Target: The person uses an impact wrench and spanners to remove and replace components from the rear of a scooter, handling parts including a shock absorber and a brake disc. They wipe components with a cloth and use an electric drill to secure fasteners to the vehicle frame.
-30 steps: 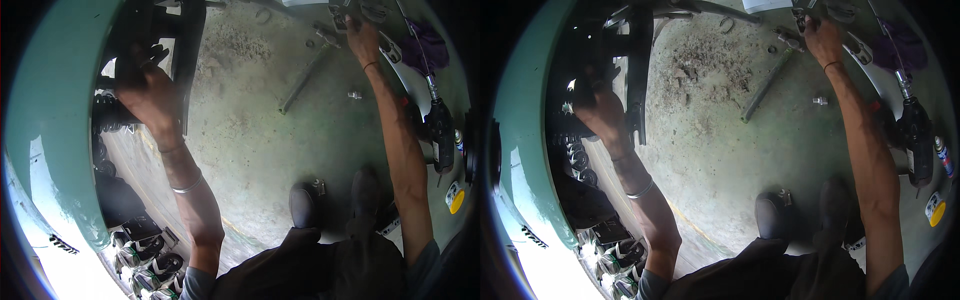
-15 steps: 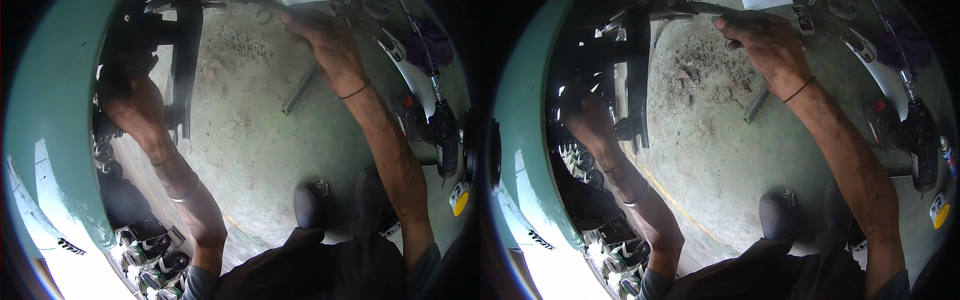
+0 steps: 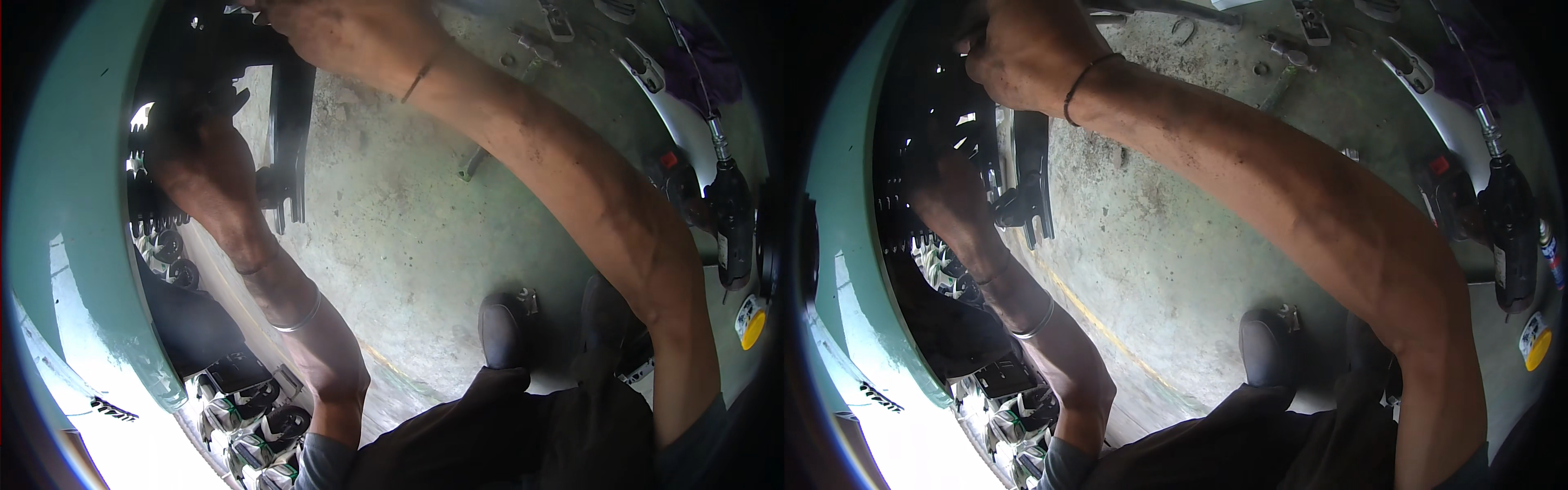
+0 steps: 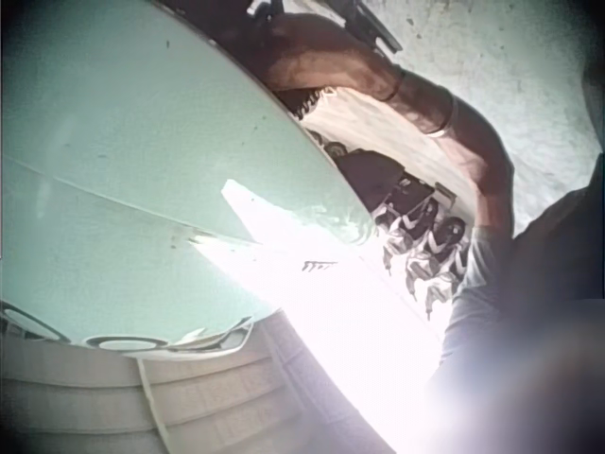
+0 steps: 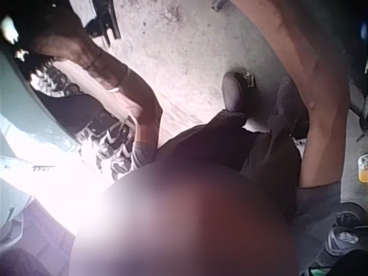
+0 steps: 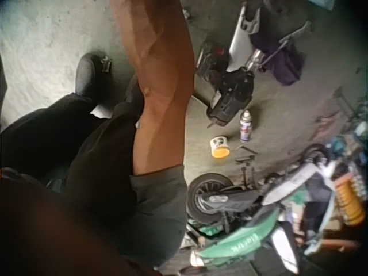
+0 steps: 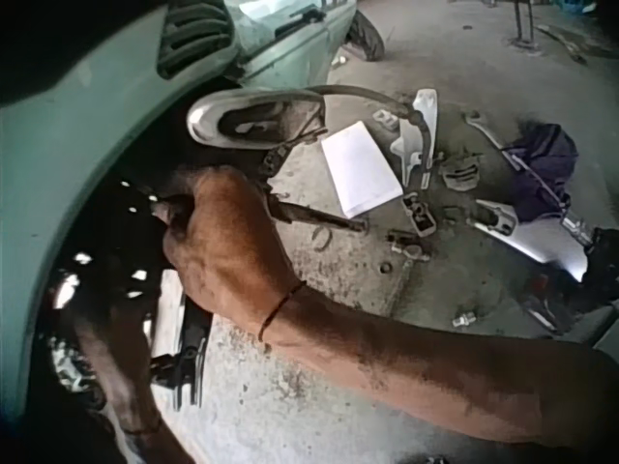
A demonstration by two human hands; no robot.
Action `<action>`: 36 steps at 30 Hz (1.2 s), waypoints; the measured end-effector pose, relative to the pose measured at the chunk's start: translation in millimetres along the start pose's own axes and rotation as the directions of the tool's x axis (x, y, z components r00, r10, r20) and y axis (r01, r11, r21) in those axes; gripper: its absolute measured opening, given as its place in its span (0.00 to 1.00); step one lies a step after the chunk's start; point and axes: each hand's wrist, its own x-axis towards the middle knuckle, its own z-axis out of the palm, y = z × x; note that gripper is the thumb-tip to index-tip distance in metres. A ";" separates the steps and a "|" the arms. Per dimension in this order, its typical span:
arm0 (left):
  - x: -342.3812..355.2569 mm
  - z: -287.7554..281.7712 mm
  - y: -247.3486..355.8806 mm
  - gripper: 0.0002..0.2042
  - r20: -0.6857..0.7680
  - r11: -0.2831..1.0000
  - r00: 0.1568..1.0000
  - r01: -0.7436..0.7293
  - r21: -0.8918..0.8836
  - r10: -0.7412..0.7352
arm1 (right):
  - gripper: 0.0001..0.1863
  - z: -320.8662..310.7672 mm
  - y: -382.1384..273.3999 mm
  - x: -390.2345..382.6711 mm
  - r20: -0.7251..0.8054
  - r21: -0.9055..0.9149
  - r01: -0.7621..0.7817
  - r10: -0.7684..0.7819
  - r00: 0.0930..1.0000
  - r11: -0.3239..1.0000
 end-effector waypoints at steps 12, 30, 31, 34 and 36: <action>-8.6 1.2 -6.7 0.12 0.000 0.999 1.000 0.007 0.031 -0.007 | 0.15 32.6 25.5 0.7 -0.072 0.176 0.039 -0.026 0.997 0.984; -6.7 7.7 -12.8 0.13 -0.012 0.996 0.999 0.035 0.083 -0.034 | 0.12 40.9 40.3 2.2 -0.131 0.145 0.059 -0.040 0.991 0.988; -6.8 7.3 -17.2 0.13 -0.016 0.990 0.999 -0.025 0.136 0.028 | 0.12 40.6 37.3 1.7 -0.112 0.128 0.021 -0.007 0.994 0.991; -9.5 8.6 -17.3 0.14 -0.023 0.998 0.998 0.056 0.009 -0.056 | 0.11 37.2 27.4 -3.1 -0.130 0.135 0.090 -0.073 0.989 0.987; -11.8 10.0 -11.4 0.14 -0.019 0.991 0.993 0.113 -0.074 -0.115 | 0.11 39.6 30.9 -2.7 -0.135 0.198 0.105 -0.079 0.988 0.975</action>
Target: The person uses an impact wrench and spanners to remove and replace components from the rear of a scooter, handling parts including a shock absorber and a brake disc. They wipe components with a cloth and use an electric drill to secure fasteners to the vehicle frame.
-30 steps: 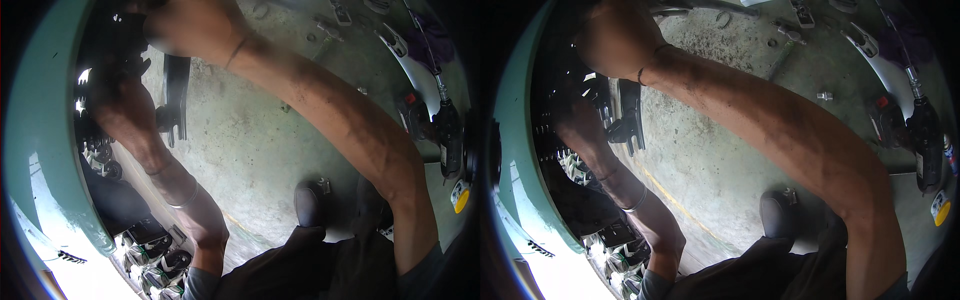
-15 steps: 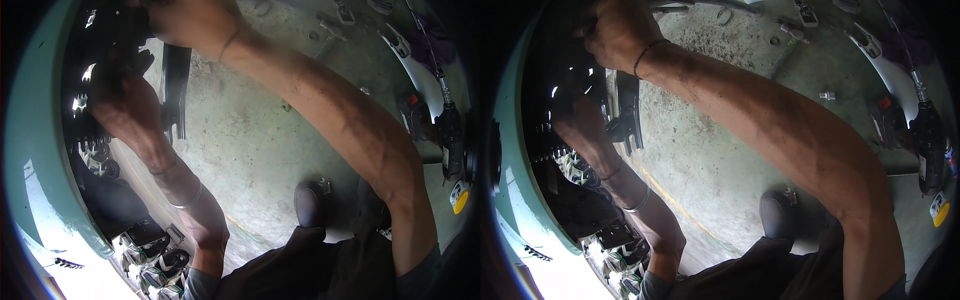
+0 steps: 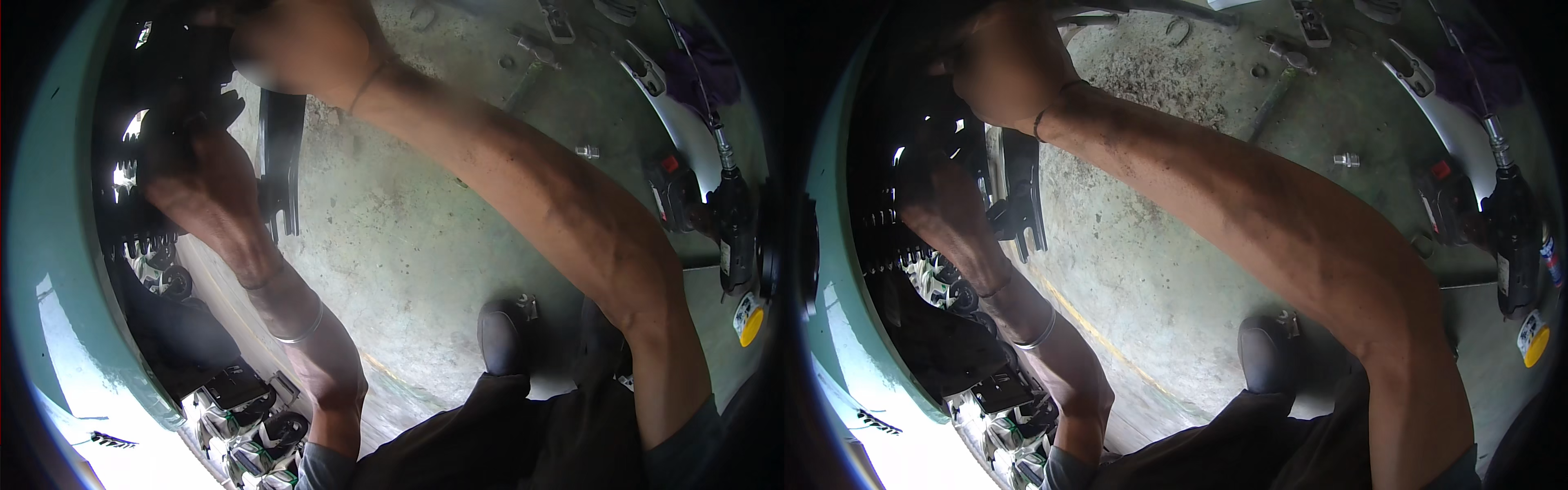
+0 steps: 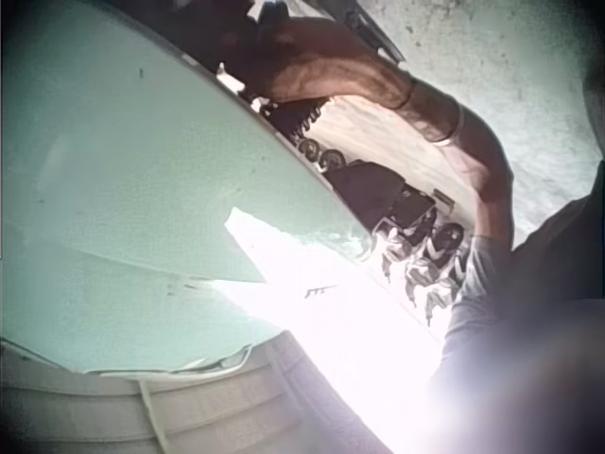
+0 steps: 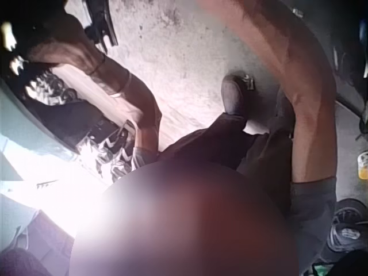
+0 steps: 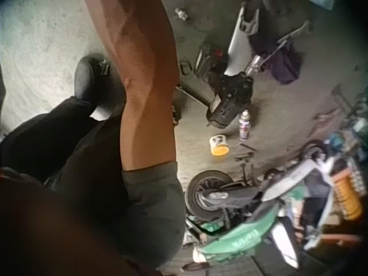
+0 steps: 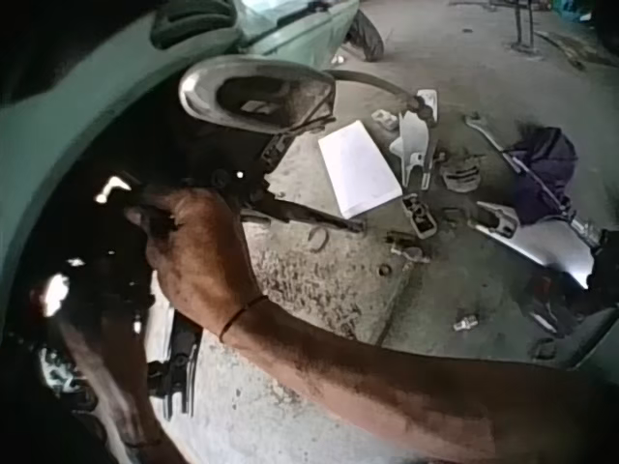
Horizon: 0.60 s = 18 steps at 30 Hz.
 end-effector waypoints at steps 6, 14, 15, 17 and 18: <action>0.0 -0.3 -1.1 0.15 0.011 0.988 0.995 -0.104 0.113 0.104 | 0.15 7.5 8.4 1.2 0.038 -0.085 -0.085 0.089 0.995 0.993; 2.2 -0.2 1.9 0.15 -0.024 0.981 0.983 -0.178 0.074 0.181 | 0.16 10.9 6.0 3.0 0.070 -0.236 0.080 -0.065 0.995 0.969; 2.8 0.6 0.3 0.14 -0.034 0.977 0.980 -0.194 0.085 0.198 | 0.16 10.1 7.4 2.3 0.066 -0.312 0.110 -0.094 0.993 0.944; 2.7 -0.1 -5.8 0.14 -0.048 0.969 0.973 -0.221 0.113 0.227 | 0.18 10.9 5.0 0.2 0.067 -0.452 0.159 -0.145 0.987 0.878; 2.7 -1.4 -6.4 0.14 -0.039 0.969 0.974 -0.217 0.120 0.223 | 0.19 11.7 4.9 0.5 0.083 -0.457 0.193 -0.175 0.981 0.868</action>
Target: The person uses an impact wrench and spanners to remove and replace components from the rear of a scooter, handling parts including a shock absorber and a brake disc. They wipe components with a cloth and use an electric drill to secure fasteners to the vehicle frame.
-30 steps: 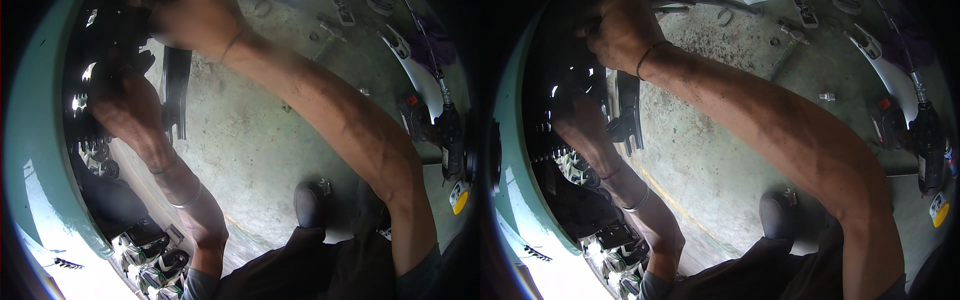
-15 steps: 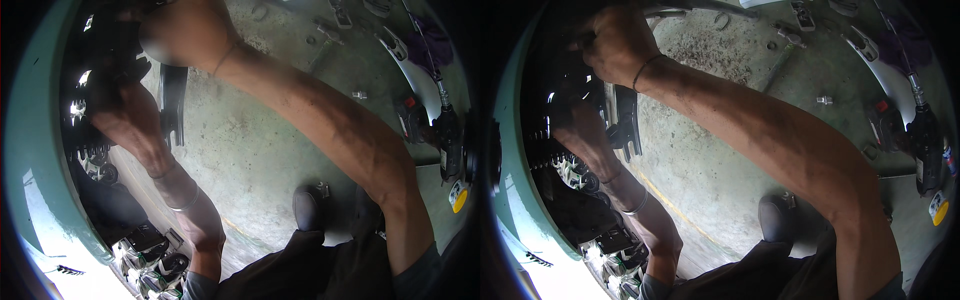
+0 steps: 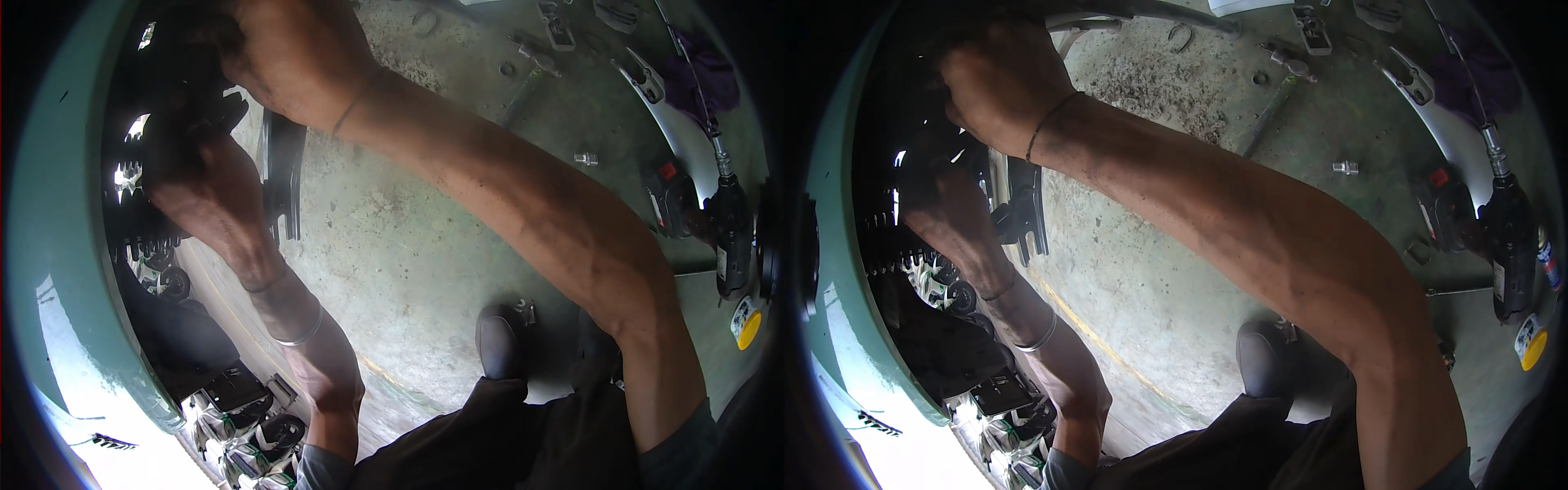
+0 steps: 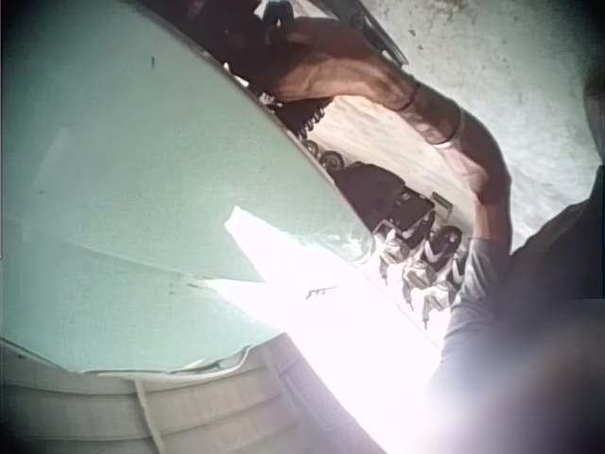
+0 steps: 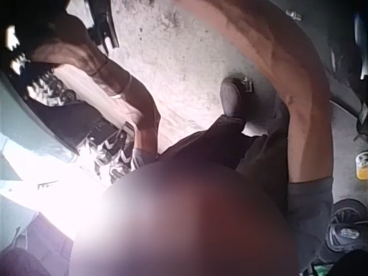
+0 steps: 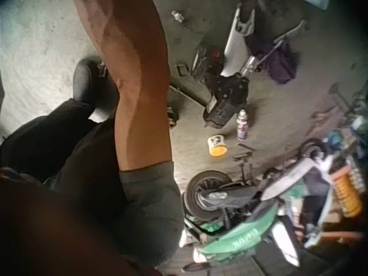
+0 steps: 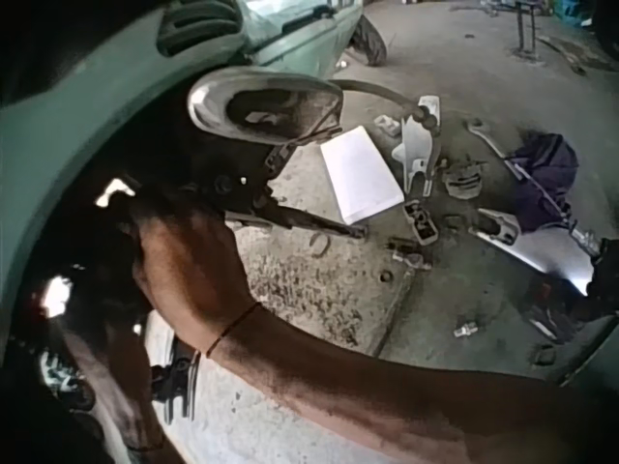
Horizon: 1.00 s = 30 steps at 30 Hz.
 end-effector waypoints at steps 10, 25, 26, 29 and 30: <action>1.7 -1.7 3.4 0.12 0.024 1.000 1.000 0.007 0.014 -0.008 | 0.21 8.4 3.6 0.3 -0.057 -0.006 0.059 -0.059 0.997 0.998; 1.4 -0.8 -1.6 0.16 0.023 0.983 0.994 -0.109 0.149 0.107 | 0.13 11.2 -5.2 -10.2 -0.132 -0.198 0.059 -0.086 0.987 0.978; 1.0 -0.4 -6.0 0.16 0.043 0.961 0.987 -0.163 0.226 0.157 | 0.13 6.5 -5.6 -9.2 -0.095 -0.219 0.054 -0.076 0.993 0.974; -1.0 -0.6 -15.8 0.16 0.093 0.906 0.971 -0.240 0.347 0.222 | 0.12 13.7 -3.1 -7.6 0.050 -0.122 0.048 -0.042 0.998 0.991; -1.6 0.0 -16.1 0.16 0.069 0.923 0.974 -0.227 0.312 0.216 | 0.11 13.6 -1.0 -7.9 0.018 -0.146 0.089 -0.087 0.996 0.985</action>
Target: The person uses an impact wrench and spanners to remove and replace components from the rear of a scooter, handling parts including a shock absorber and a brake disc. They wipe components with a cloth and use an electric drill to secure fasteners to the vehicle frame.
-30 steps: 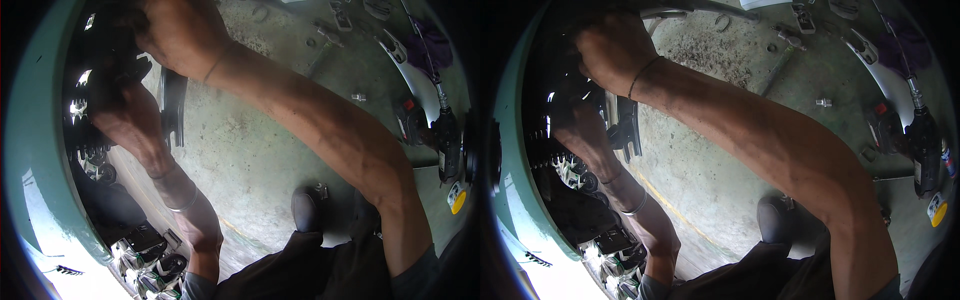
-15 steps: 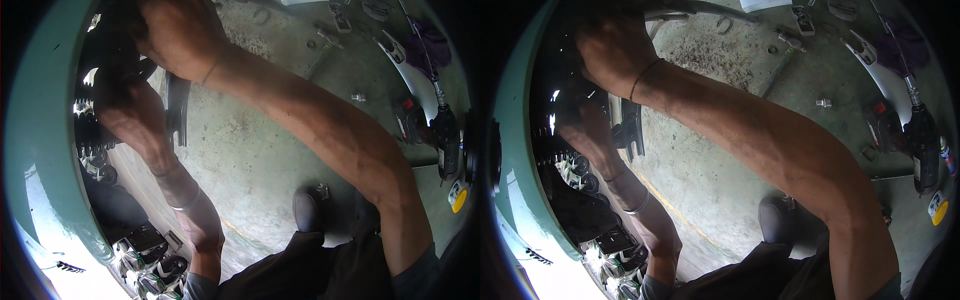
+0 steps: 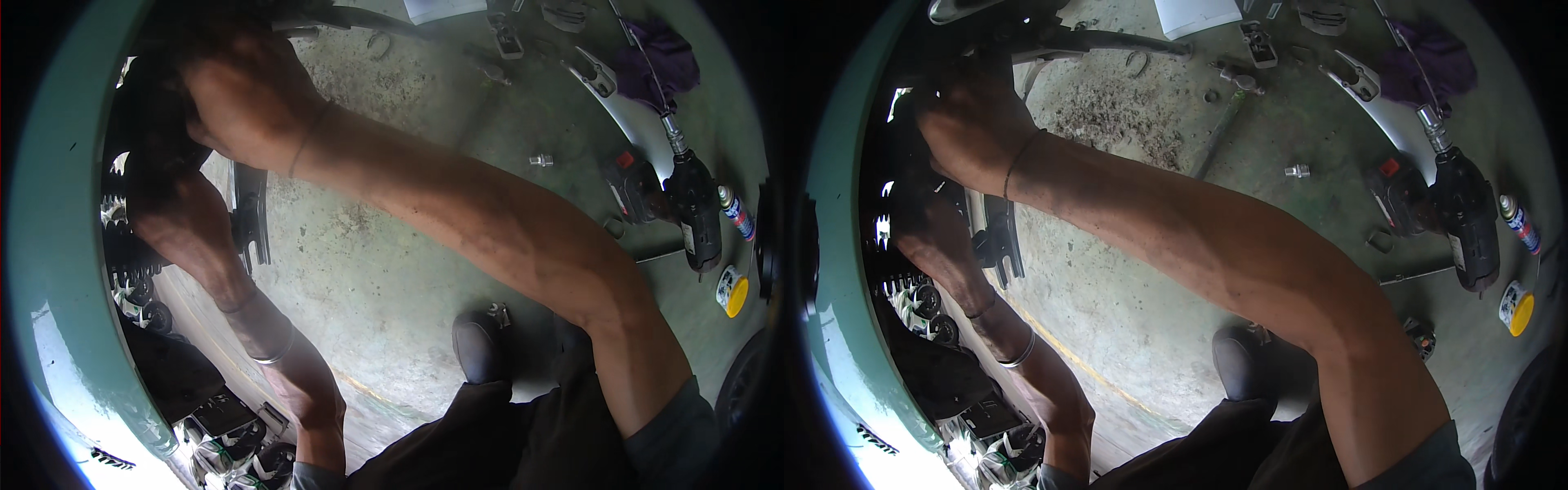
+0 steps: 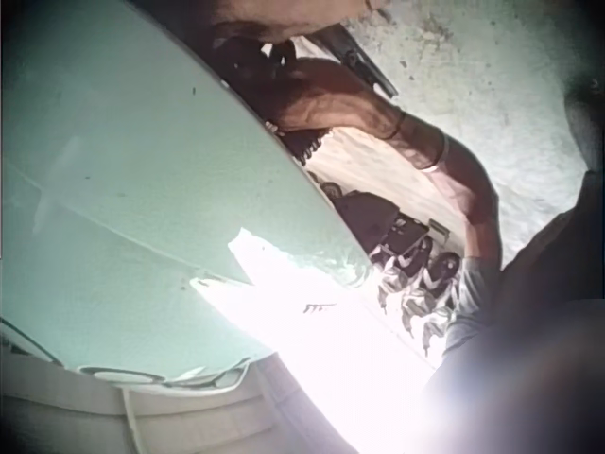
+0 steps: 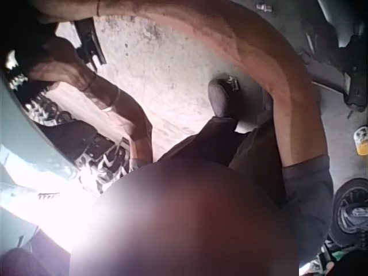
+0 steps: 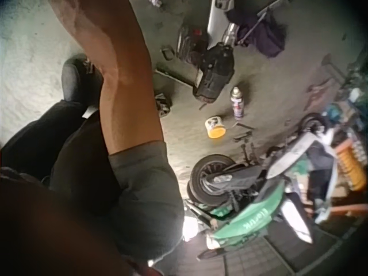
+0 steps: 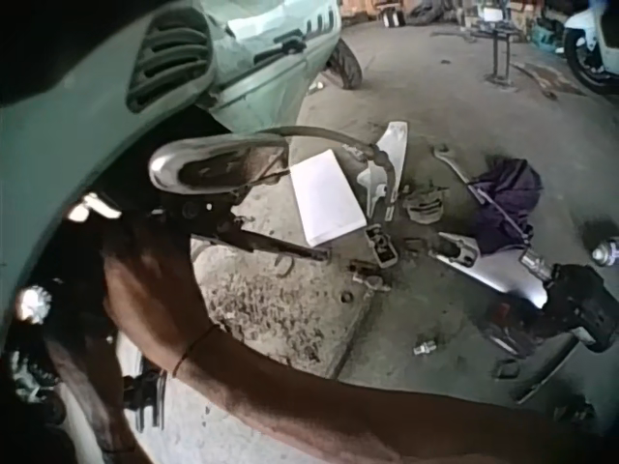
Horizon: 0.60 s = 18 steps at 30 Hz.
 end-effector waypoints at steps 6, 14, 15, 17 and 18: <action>1.1 3.9 1.2 0.12 -0.025 1.000 1.000 -0.006 -0.007 0.006 | 0.07 6.2 9.3 4.6 -0.037 -0.270 0.132 -0.147 0.988 0.954; 1.6 -1.7 1.3 0.08 0.057 0.996 0.996 0.071 -0.059 -0.067 | 0.07 0.1 -8.3 10.2 -0.012 -0.325 0.036 -0.042 0.999 0.945; 0.6 -1.1 -0.1 0.08 0.048 0.998 0.997 0.053 -0.030 -0.052 | 0.07 1.9 -8.1 10.7 0.037 -0.339 0.072 -0.063 0.997 0.938; 0.5 2.3 -0.6 0.08 0.028 1.000 0.999 0.019 0.019 -0.019 | 0.08 6.7 -2.7 12.7 0.134 -0.370 0.147 -0.104 0.985 0.917; 1.6 2.2 0.5 0.08 0.034 1.000 0.999 0.017 0.018 -0.017 | 0.08 9.3 -0.3 14.1 0.158 -0.351 0.132 -0.080 0.984 0.927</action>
